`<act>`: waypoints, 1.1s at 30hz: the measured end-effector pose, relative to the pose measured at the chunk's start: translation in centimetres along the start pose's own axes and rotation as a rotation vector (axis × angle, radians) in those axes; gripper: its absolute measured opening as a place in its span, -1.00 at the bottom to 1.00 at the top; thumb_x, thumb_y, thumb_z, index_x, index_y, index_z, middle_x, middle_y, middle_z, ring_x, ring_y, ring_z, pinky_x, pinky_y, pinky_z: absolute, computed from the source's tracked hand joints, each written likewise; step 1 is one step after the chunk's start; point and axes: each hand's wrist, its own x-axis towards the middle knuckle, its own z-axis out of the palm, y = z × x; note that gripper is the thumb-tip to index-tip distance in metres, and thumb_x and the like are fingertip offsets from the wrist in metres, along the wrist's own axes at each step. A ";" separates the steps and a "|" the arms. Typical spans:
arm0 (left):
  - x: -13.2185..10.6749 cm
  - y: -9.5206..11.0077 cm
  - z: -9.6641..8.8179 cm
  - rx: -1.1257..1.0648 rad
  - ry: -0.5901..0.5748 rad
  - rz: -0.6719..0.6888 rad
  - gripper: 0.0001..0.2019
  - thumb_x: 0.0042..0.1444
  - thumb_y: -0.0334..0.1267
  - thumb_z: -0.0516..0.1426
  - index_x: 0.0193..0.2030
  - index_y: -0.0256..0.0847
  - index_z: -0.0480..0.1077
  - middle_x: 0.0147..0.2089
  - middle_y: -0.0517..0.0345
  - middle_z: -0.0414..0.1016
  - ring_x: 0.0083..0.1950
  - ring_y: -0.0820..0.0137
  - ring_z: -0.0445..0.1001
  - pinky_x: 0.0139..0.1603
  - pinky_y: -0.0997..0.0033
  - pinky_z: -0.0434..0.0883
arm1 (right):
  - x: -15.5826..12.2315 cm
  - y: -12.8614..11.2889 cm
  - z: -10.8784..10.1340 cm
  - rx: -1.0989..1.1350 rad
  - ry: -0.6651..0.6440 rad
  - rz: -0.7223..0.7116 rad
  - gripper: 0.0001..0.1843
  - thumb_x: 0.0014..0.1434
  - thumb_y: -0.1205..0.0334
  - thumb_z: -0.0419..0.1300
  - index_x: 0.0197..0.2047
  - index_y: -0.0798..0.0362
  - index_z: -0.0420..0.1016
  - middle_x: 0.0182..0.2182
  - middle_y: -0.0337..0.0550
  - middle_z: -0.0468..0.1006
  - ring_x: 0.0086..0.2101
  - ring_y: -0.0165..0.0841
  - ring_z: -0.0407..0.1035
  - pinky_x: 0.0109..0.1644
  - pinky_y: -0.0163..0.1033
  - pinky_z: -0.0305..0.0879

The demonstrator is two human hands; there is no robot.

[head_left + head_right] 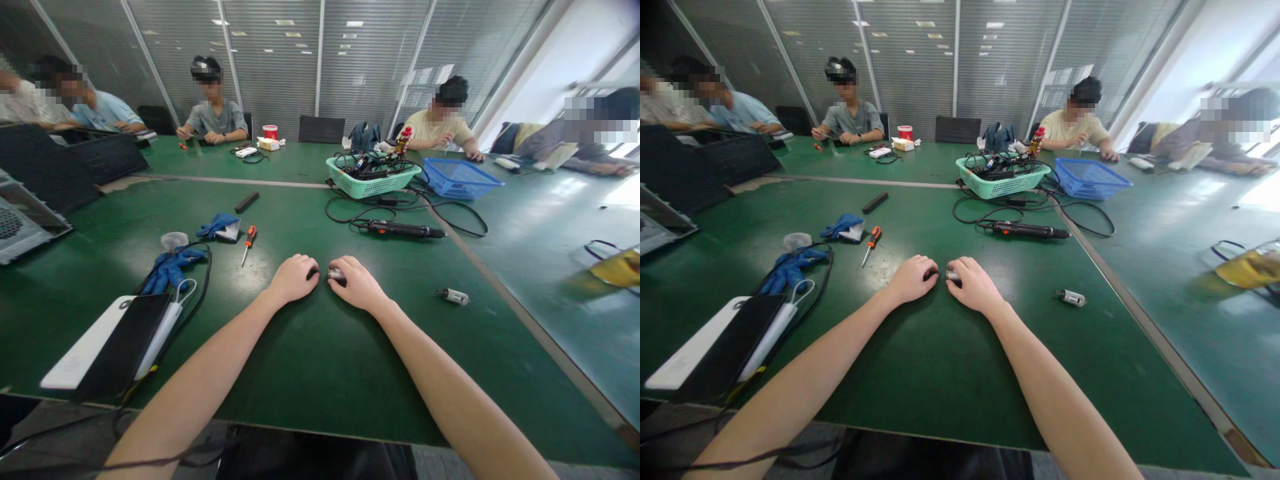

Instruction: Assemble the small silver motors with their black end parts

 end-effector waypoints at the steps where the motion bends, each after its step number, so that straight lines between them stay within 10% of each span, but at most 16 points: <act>1: 0.0 0.0 0.0 -0.001 0.002 0.004 -0.89 0.23 -0.23 0.15 -0.18 -0.17 0.47 -0.21 0.07 0.52 -0.12 0.24 0.43 -0.09 0.24 0.38 | 0.0 -0.1 -0.1 0.005 -0.003 -0.001 -0.71 0.24 0.25 0.22 0.04 -0.03 0.39 -0.08 -0.04 0.48 -0.02 -0.14 0.36 0.10 -0.06 0.35; 33: 0.0 -0.2 0.3 -0.013 0.012 0.026 -0.90 0.25 -0.24 0.14 -0.21 -0.16 0.48 -0.26 0.09 0.50 -0.16 0.27 0.41 -0.13 0.25 0.38 | 0.0 0.1 0.0 0.012 -0.033 -0.034 -0.62 0.22 0.27 0.22 0.11 0.01 0.42 -0.04 -0.01 0.54 0.01 -0.14 0.40 0.15 -0.03 0.36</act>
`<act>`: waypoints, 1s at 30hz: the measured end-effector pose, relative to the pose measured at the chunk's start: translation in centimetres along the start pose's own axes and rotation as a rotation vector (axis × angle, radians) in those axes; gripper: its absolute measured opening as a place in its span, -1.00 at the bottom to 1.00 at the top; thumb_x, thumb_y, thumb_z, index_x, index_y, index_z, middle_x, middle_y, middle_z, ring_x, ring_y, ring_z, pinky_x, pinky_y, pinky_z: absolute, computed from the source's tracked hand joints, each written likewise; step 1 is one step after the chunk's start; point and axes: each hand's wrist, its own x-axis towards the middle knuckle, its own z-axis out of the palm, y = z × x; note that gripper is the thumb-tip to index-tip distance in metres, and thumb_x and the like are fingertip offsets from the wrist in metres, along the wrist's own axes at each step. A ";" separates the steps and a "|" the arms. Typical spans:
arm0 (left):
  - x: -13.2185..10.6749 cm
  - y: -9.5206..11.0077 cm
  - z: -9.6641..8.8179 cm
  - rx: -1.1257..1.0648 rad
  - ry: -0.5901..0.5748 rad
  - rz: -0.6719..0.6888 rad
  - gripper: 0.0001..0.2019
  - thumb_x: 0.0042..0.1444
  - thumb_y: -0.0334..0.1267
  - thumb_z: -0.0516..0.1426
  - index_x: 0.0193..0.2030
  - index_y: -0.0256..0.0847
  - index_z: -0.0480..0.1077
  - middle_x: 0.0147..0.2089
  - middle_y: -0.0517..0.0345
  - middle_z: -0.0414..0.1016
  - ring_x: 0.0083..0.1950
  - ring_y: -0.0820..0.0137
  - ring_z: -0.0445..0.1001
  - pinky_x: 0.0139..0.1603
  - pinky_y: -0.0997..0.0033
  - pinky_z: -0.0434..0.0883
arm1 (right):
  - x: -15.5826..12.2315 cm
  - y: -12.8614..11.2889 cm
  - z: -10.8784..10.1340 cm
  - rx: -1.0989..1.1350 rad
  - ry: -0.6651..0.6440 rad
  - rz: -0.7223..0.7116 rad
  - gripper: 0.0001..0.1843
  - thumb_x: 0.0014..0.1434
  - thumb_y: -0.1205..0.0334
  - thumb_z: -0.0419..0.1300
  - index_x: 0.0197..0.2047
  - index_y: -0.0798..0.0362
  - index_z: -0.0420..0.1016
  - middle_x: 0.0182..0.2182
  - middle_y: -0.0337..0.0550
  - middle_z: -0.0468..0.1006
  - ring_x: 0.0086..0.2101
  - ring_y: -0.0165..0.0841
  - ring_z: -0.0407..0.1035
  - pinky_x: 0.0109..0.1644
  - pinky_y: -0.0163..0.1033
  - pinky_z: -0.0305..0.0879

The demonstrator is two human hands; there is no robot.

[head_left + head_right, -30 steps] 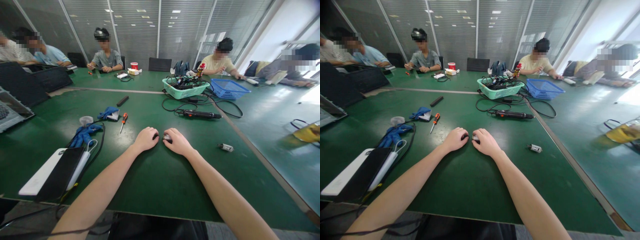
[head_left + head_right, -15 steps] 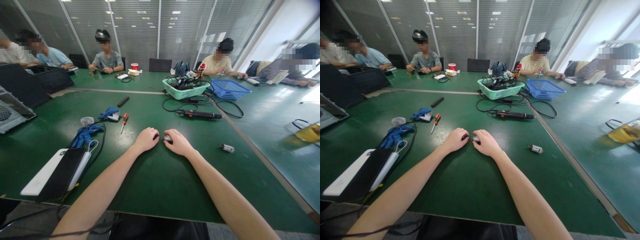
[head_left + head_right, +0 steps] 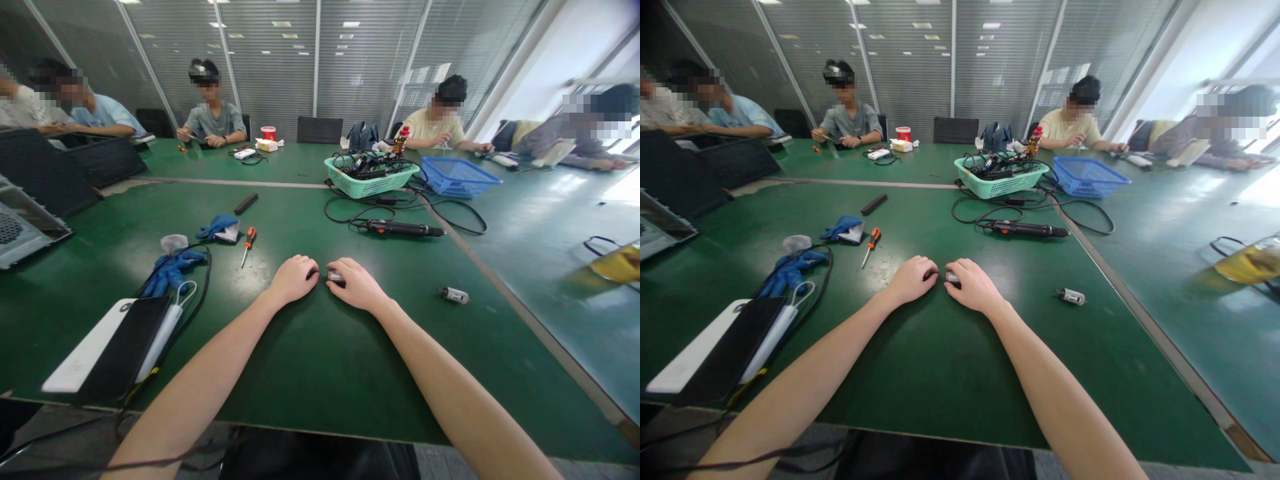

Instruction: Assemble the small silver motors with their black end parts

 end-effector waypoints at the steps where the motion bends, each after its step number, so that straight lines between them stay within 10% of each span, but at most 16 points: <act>1: 0.0 0.0 0.0 0.000 0.001 0.001 -0.90 0.25 -0.24 0.14 -0.21 -0.15 0.48 -0.26 0.10 0.50 -0.16 0.27 0.41 -0.14 0.26 0.37 | 0.0 0.0 0.0 0.001 0.001 -0.003 -0.62 0.21 0.28 0.22 0.11 0.01 0.42 -0.04 -0.02 0.54 0.01 -0.14 0.40 0.15 -0.03 0.36; 30: -0.1 0.2 -0.2 0.003 -0.013 -0.005 -0.90 0.25 -0.26 0.12 -0.24 -0.16 0.46 -0.29 0.10 0.48 -0.17 0.27 0.41 -0.13 0.25 0.39 | 0.0 -0.2 0.0 -0.007 0.003 0.006 -0.64 0.21 0.29 0.20 0.09 0.02 0.45 -0.06 -0.02 0.55 0.00 -0.15 0.40 0.15 -0.04 0.35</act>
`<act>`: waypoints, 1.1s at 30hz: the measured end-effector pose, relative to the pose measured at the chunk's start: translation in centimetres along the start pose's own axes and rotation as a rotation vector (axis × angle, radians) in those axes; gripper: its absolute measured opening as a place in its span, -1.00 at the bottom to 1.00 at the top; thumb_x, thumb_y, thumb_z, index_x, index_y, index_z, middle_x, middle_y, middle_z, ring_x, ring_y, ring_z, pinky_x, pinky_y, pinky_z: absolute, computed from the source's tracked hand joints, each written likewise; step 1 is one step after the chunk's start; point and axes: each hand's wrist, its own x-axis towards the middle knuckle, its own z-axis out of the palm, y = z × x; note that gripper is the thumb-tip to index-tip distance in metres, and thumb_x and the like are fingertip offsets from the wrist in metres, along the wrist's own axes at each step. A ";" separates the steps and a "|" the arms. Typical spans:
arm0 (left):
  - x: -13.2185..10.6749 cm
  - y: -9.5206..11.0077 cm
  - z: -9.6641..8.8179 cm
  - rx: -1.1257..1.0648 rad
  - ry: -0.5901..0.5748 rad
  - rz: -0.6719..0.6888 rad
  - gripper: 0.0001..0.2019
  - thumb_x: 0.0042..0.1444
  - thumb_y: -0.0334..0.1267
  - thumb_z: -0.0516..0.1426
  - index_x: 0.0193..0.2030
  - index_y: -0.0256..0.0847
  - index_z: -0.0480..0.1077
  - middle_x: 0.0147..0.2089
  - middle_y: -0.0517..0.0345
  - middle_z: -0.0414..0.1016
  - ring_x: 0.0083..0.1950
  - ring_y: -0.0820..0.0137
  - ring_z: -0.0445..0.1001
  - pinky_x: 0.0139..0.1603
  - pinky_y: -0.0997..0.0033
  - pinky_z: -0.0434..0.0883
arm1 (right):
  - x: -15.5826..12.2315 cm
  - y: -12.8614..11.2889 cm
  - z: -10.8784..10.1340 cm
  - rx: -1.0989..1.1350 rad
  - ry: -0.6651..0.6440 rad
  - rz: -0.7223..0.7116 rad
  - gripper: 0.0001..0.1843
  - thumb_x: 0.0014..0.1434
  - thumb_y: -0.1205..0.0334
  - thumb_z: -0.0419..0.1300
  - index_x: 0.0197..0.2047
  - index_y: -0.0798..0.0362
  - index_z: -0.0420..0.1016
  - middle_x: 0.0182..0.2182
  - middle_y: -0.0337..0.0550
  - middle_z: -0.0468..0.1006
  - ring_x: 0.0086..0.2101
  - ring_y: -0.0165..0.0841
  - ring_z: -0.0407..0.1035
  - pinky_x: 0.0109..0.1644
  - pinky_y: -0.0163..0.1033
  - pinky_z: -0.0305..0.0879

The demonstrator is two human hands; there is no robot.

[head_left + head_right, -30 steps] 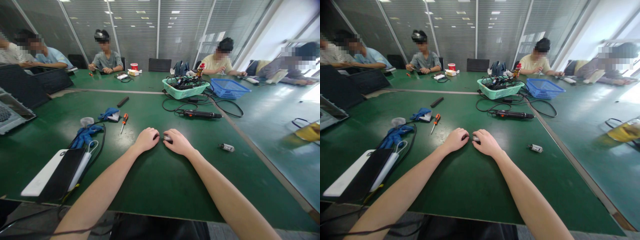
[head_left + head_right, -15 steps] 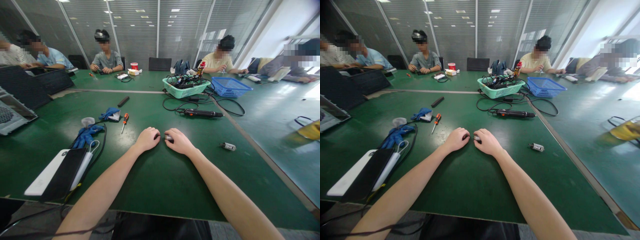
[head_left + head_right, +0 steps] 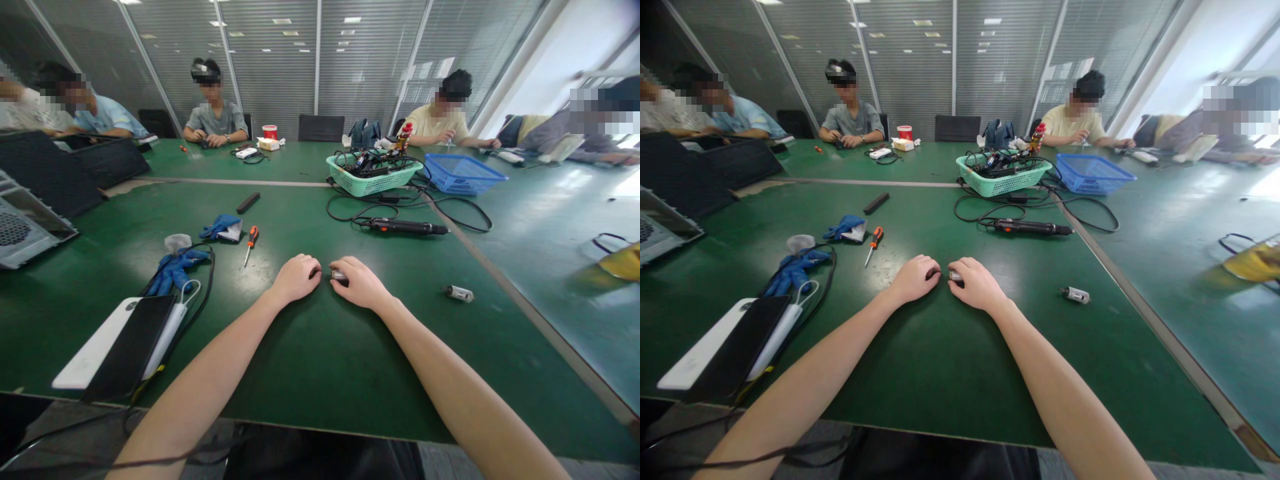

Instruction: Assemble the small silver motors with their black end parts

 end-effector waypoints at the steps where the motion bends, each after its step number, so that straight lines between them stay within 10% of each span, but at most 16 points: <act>1: 0.0 0.0 0.0 -0.002 0.000 0.000 -0.90 0.25 -0.26 0.12 -0.24 -0.16 0.46 -0.29 0.10 0.48 -0.17 0.27 0.41 -0.13 0.25 0.39 | 0.0 0.0 0.0 -0.002 0.002 -0.003 -0.64 0.22 0.29 0.20 0.09 0.02 0.45 -0.06 -0.02 0.55 0.00 -0.15 0.40 0.15 -0.04 0.35; 33: -0.2 -0.7 0.2 0.051 0.068 -0.175 -0.85 0.19 -0.38 0.08 -0.23 -0.17 0.50 -0.21 0.03 0.56 -0.13 0.25 0.47 -0.05 0.23 0.44 | 1.4 -2.5 0.6 -0.291 -0.079 -0.046 -0.73 0.32 0.10 0.17 0.00 0.04 0.50 -0.13 0.05 0.52 -0.08 -0.07 0.35 0.03 0.01 0.27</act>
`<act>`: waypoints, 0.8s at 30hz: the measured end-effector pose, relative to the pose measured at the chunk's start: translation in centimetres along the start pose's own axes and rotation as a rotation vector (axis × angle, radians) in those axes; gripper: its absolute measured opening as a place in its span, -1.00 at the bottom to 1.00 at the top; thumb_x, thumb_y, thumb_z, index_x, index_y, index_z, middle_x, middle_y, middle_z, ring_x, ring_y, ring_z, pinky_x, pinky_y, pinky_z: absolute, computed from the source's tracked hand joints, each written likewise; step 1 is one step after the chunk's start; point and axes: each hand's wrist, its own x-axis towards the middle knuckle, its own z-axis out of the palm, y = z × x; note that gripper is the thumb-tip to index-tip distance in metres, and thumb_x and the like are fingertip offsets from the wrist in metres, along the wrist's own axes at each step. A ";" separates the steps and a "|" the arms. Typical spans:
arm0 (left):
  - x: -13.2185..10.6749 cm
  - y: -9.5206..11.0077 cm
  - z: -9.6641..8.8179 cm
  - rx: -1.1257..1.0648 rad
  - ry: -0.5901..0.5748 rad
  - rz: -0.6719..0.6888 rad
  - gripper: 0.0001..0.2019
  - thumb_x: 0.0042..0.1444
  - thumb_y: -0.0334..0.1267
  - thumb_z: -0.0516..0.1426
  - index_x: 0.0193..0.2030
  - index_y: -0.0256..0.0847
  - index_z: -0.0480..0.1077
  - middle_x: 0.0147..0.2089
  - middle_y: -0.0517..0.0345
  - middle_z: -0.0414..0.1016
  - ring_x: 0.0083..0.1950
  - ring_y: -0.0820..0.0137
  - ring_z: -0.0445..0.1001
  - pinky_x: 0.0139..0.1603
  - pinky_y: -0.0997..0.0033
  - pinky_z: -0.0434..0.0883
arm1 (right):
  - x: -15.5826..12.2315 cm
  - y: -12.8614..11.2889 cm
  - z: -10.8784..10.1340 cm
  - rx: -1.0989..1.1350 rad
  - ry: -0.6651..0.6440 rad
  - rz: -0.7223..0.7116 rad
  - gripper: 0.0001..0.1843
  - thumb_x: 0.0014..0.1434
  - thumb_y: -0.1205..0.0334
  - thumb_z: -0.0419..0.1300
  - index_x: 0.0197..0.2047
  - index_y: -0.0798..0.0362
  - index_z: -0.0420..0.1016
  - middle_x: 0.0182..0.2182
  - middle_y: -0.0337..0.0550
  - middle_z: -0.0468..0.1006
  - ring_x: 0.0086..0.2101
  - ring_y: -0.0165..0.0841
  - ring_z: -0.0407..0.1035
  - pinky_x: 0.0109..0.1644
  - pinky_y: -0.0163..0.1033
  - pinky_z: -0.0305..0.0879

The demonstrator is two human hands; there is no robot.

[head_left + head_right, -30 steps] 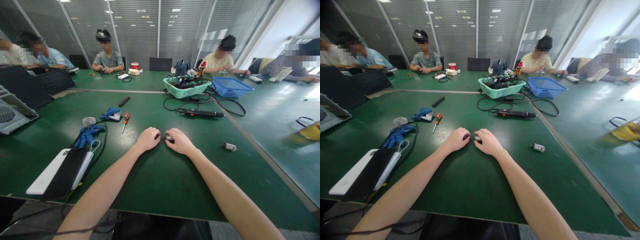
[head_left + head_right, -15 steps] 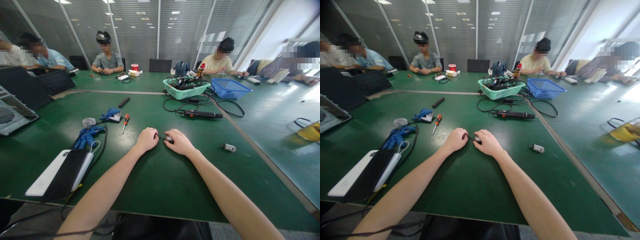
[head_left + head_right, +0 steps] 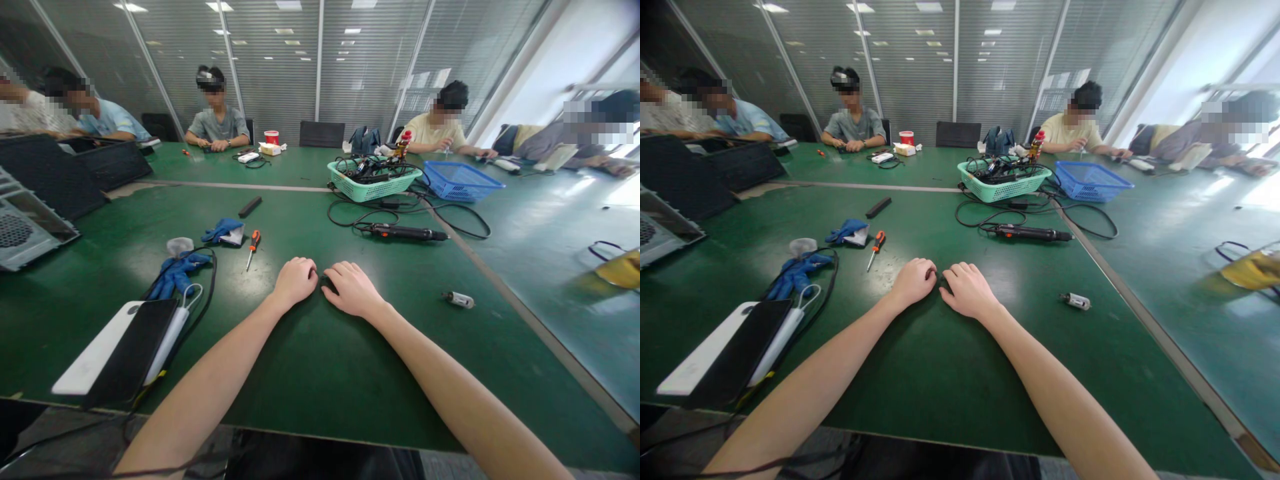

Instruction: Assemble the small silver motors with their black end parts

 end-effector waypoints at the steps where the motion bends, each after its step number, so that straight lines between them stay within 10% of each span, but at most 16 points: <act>1: 0.0 0.0 0.0 0.000 0.001 0.002 -0.85 0.18 -0.38 0.08 -0.24 -0.17 0.50 -0.21 0.03 0.56 -0.13 0.25 0.47 -0.05 0.23 0.44 | 0.1 0.1 0.1 -0.007 -0.004 0.005 -0.75 0.33 0.10 0.17 -0.01 0.03 0.51 -0.14 0.05 0.51 -0.08 -0.08 0.35 0.02 0.00 0.27; 24: 0.0 0.1 -0.2 0.012 -0.023 0.000 -0.86 0.20 -0.37 0.08 -0.22 -0.16 0.48 -0.19 0.05 0.56 -0.10 0.25 0.47 -0.04 0.25 0.42 | -0.2 4.3 0.0 0.115 0.007 -0.020 -0.91 0.23 0.25 0.18 -0.22 -0.02 0.52 -0.29 -0.14 0.54 -0.22 -0.25 0.38 -0.07 -0.17 0.28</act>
